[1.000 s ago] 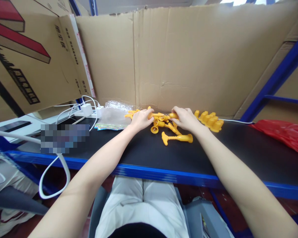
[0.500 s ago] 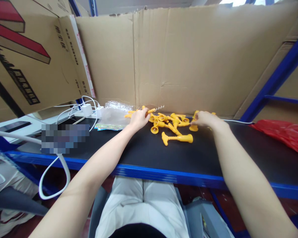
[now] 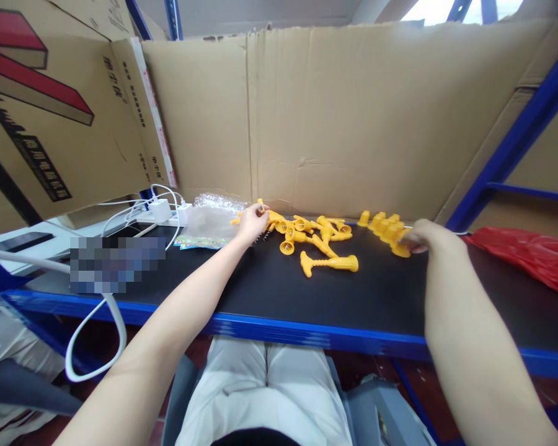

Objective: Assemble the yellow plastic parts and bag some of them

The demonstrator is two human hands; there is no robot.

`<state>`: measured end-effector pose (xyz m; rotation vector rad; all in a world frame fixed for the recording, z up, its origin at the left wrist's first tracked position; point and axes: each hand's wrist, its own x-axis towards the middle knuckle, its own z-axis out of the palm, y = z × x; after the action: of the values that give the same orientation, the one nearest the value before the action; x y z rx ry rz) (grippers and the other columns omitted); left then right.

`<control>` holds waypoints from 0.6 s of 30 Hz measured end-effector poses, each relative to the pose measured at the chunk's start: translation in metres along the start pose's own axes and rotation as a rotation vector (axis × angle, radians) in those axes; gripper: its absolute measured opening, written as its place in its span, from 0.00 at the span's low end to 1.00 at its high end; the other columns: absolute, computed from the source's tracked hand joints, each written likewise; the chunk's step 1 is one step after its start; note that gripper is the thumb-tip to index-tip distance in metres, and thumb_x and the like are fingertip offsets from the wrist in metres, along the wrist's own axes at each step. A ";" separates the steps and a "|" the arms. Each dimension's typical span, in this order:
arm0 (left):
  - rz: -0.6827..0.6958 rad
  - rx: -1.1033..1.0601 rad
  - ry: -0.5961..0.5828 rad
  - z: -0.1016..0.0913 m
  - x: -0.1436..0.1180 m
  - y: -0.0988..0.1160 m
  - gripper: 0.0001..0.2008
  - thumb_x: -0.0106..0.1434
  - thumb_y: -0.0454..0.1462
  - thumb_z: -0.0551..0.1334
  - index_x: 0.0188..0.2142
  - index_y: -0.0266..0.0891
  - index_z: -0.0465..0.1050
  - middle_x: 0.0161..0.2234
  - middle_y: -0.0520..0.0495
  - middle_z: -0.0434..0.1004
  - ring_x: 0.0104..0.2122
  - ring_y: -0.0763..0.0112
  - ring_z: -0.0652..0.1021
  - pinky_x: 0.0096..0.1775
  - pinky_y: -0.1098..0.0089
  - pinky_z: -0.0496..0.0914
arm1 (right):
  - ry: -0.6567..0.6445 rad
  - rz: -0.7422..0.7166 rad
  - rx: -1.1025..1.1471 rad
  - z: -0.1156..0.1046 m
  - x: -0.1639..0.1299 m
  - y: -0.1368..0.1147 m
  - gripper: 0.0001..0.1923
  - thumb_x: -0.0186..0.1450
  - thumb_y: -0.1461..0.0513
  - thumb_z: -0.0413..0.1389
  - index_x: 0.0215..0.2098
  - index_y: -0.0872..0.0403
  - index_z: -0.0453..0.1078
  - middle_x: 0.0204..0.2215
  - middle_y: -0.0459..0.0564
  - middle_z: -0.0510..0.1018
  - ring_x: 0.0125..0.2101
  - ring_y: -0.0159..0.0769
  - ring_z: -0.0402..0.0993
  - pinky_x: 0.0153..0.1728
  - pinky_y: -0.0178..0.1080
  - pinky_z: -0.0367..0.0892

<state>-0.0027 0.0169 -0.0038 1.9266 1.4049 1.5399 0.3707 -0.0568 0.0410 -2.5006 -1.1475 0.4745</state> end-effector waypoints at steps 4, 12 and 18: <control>-0.002 -0.033 -0.011 0.002 0.000 -0.005 0.13 0.57 0.38 0.58 0.41 0.37 0.71 0.33 0.47 0.74 0.34 0.69 0.74 0.41 0.67 0.68 | -0.003 0.018 0.051 0.005 0.020 0.006 0.14 0.58 0.72 0.54 0.41 0.77 0.69 0.15 0.54 0.70 0.20 0.35 0.70 0.23 0.34 0.65; -0.013 -0.094 -0.138 0.007 -0.002 -0.016 0.18 0.60 0.43 0.56 0.48 0.38 0.65 0.42 0.43 0.72 0.39 0.65 0.73 0.43 0.64 0.68 | -0.015 0.002 -0.013 0.009 0.043 0.010 0.11 0.58 0.70 0.55 0.37 0.73 0.70 0.18 0.56 0.72 0.21 0.34 0.71 0.23 0.35 0.64; -0.002 -0.152 -0.141 0.008 0.002 -0.020 0.13 0.63 0.41 0.51 0.42 0.39 0.67 0.34 0.46 0.72 0.32 0.71 0.73 0.37 0.69 0.67 | -0.015 -0.026 -0.057 0.009 0.041 0.011 0.09 0.58 0.70 0.54 0.35 0.69 0.71 0.20 0.56 0.74 0.22 0.33 0.72 0.24 0.33 0.65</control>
<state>-0.0058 0.0302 -0.0204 1.9007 1.1957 1.4352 0.3998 -0.0305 0.0220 -2.5311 -1.2134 0.4607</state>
